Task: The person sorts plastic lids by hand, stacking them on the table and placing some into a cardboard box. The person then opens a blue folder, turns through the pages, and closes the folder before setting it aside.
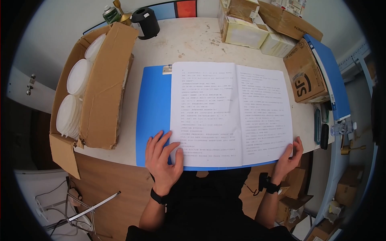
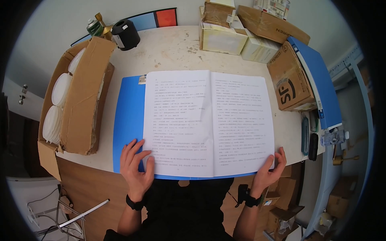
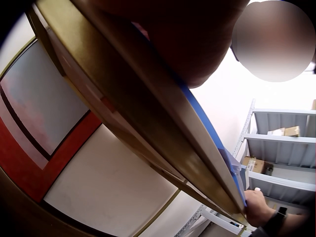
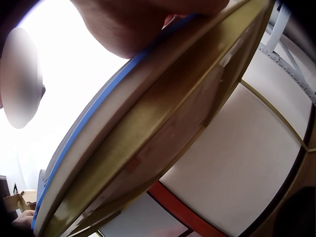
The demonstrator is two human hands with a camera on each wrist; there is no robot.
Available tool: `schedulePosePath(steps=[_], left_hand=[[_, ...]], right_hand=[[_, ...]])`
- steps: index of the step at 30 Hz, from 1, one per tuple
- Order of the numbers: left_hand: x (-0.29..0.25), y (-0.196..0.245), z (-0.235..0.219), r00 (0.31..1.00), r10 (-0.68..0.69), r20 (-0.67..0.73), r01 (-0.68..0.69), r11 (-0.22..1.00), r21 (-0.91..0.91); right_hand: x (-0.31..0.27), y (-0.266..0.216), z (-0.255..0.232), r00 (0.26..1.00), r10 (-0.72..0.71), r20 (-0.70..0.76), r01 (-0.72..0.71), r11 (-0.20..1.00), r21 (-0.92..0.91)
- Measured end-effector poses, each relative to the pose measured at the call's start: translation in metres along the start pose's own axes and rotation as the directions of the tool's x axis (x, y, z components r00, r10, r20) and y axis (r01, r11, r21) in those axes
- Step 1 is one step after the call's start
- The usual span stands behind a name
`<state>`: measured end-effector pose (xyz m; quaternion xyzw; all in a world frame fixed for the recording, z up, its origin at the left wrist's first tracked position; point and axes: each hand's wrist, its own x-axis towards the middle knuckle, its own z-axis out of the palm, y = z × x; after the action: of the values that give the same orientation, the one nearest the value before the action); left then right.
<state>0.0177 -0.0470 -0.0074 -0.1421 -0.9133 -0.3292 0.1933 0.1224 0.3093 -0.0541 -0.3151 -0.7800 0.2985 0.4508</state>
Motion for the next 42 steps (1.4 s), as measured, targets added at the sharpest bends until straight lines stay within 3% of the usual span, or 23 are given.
schedulePosePath(steps=[3, 37, 40, 42], left_hand=[[0.0, 0.0, -0.001, 1.0, 0.001, 0.002, -0.001, 1.0, 0.01], [0.0, -0.001, 0.0, 1.0, 0.011, 0.003, -0.011, 1.0, 0.017], [0.0, -0.002, 0.001, 1.0, 0.012, 0.003, -0.012, 1.0, 0.019], [-0.001, -0.002, 0.002, 1.0, 0.009, -0.004, -0.009, 1.0, 0.028]], right_hand=[[-0.001, -0.001, 0.004, 0.999, 0.032, 0.01, -0.033, 0.995, 0.093], [-0.007, 0.011, 0.01, 0.999, 0.05, 0.002, -0.049, 0.975, 0.216], [-0.004, 0.002, 0.008, 0.998, 0.056, 0.008, -0.056, 0.981, 0.185], [0.002, -0.009, 0.003, 0.997, -0.058, 0.043, 0.06, 0.997, -0.053]])
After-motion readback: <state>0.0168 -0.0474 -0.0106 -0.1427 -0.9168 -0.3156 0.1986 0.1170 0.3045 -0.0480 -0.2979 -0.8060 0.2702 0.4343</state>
